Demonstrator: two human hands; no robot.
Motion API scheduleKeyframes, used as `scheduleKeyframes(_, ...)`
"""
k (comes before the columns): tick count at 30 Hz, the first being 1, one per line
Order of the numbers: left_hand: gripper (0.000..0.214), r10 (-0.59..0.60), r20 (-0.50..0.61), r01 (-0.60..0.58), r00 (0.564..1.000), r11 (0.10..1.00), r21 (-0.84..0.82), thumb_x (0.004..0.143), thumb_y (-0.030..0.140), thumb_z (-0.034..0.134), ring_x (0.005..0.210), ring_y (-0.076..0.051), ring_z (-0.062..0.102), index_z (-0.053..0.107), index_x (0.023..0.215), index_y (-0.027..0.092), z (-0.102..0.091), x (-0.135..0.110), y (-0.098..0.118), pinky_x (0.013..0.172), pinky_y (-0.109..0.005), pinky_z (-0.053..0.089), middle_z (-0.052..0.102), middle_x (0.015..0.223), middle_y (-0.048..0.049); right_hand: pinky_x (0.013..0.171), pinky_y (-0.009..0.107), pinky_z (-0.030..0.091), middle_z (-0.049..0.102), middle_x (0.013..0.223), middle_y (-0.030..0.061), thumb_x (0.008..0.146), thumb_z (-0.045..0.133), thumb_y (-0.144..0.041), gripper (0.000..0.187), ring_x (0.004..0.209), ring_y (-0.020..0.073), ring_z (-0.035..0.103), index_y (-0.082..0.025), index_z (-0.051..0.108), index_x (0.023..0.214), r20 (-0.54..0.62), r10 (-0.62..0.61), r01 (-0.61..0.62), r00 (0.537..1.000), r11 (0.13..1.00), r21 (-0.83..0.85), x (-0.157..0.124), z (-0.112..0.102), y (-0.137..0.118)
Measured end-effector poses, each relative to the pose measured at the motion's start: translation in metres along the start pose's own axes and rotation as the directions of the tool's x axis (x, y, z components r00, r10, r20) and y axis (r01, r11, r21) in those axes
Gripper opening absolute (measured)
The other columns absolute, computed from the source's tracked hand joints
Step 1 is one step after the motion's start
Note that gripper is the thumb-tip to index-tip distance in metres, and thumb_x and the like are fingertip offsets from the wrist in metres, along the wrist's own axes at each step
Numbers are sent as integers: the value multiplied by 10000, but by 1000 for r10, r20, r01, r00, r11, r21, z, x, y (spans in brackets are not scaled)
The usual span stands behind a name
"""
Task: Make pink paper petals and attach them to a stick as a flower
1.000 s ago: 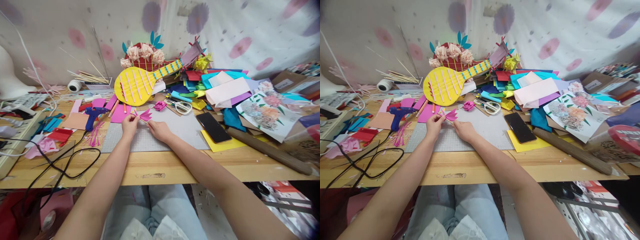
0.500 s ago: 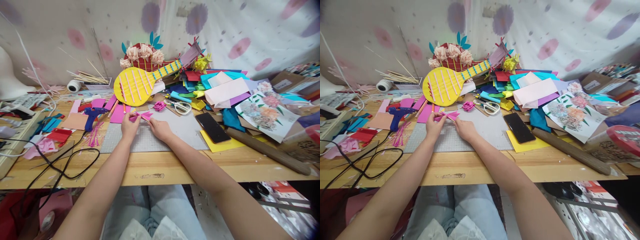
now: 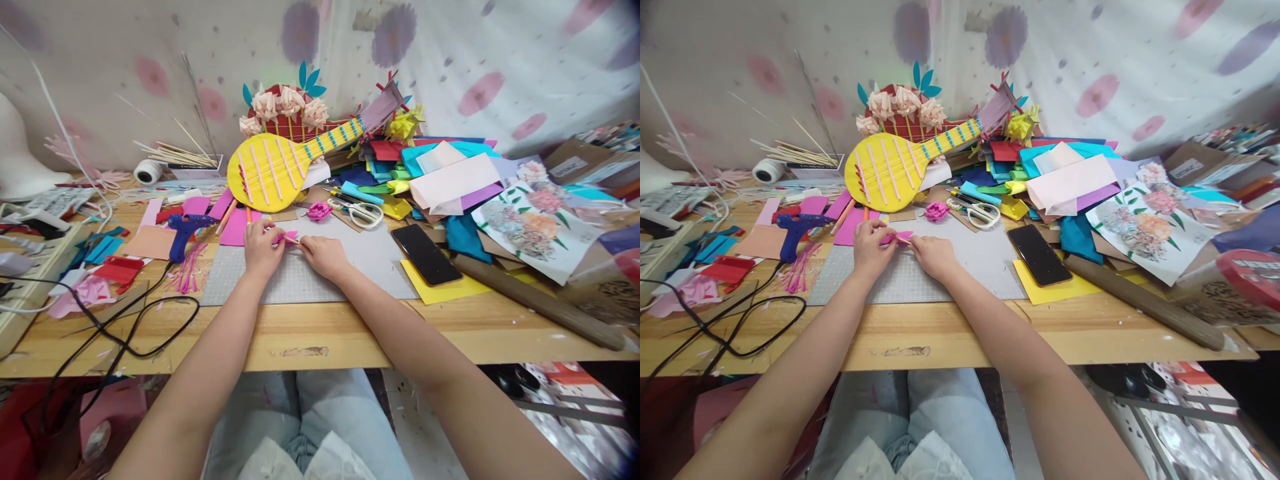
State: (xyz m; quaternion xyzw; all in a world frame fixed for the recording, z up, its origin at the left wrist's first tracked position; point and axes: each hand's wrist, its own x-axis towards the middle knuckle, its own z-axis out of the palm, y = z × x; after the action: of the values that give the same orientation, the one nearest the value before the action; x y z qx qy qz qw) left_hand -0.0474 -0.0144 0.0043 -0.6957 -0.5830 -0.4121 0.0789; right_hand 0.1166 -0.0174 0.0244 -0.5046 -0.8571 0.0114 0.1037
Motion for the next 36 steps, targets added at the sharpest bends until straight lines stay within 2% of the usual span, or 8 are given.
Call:
scheduleKeyframes(18,66,-27,-23,28,999,999,36,732,231,587,941,-244,459,652,735,236,4,-1,-4,828,-399,359,548,918,-69,650,266,316,651,964,80,921,316,-388,341,905,182,556,-197,595,969,-28,5,-5,1000,1000,-11,1,-1,6)
scheduleKeyframes(22,57,-60,-37,61,998,998,23,731,233,590,936,-243,458,646,727,224,3,0,-7,834,-399,359,545,917,-72,656,257,314,658,932,60,889,401,-355,269,888,173,557,-195,615,918,-23,-48,48,999,998,26,0,-8,24)
scheduleKeyframes(25,53,-81,-47,82,996,996,23,730,237,594,932,-242,460,643,724,219,1,0,-9,830,-397,364,548,916,-74,664,242,324,663,887,35,857,457,-338,221,822,148,558,-197,626,875,-8,-99,99,995,986,133,-2,-13,46)
scheduleKeyframes(30,46,-73,-46,71,996,997,-42,732,221,591,931,-226,474,635,737,209,1,2,-8,847,-384,379,542,903,-70,626,238,332,651,809,33,871,396,-361,291,711,133,538,-176,620,884,-84,87,-60,993,957,283,1,-8,63)
scheduleKeyframes(33,49,-30,-27,26,999,992,-125,743,214,578,933,-200,490,627,746,202,1,1,-2,862,-359,394,532,898,-57,643,243,358,646,904,48,838,441,-365,278,734,137,543,-168,595,961,-147,168,-109,975,933,342,4,2,60)
scheduleKeyframes(36,56,29,17,-25,999,980,-199,758,216,565,926,-178,504,619,756,201,0,-1,7,855,-336,410,526,892,-49,661,252,384,638,1001,55,797,501,-365,329,756,143,556,-170,561,1055,-157,199,-119,967,903,412,7,7,54)
